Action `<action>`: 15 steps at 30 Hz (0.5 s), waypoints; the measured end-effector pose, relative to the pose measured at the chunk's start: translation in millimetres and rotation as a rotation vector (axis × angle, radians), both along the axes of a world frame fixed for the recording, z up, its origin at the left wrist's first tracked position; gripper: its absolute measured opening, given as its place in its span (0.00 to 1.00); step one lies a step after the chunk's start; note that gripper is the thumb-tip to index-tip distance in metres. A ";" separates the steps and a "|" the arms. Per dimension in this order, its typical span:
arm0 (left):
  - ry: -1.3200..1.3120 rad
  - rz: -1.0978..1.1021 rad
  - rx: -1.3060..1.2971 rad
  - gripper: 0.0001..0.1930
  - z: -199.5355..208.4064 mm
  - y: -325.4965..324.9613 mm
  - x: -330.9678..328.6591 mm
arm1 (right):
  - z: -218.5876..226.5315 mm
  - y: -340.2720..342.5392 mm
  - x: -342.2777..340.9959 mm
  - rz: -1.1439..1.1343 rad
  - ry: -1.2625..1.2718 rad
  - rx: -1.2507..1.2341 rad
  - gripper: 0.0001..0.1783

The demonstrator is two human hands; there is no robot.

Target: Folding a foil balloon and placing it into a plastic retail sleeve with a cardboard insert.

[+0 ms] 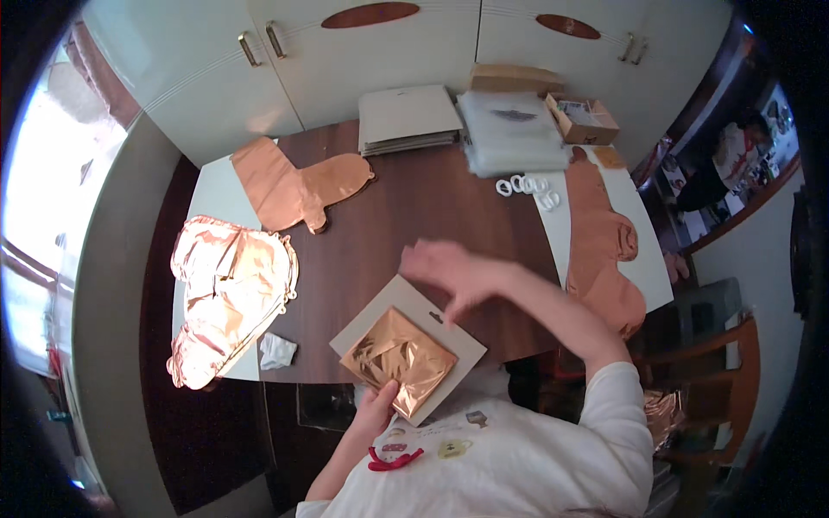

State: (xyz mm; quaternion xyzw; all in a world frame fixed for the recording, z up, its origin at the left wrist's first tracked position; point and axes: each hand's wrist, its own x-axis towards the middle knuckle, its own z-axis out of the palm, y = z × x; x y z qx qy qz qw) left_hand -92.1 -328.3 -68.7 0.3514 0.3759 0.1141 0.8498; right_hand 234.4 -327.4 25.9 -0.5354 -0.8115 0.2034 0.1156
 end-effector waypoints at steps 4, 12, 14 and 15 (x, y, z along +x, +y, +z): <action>0.012 0.056 -0.009 0.16 2.0 -3.0 -7.5 | -14.3 12.2 142.3 -0.791 -0.146 0.395 0.29; 0.065 -0.007 0.103 0.21 8.6 -7.9 -22.1 | -46.9 2.3 265.7 -1.041 -0.312 0.377 0.22; 0.065 0.004 0.149 0.20 16.6 -10.0 -20.2 | -47.6 6.2 262.8 -1.066 -0.232 0.391 0.20; 0.057 0.037 0.134 0.20 22.4 -12.1 -18.5 | -48.3 8.9 261.3 -1.096 -0.243 0.429 0.19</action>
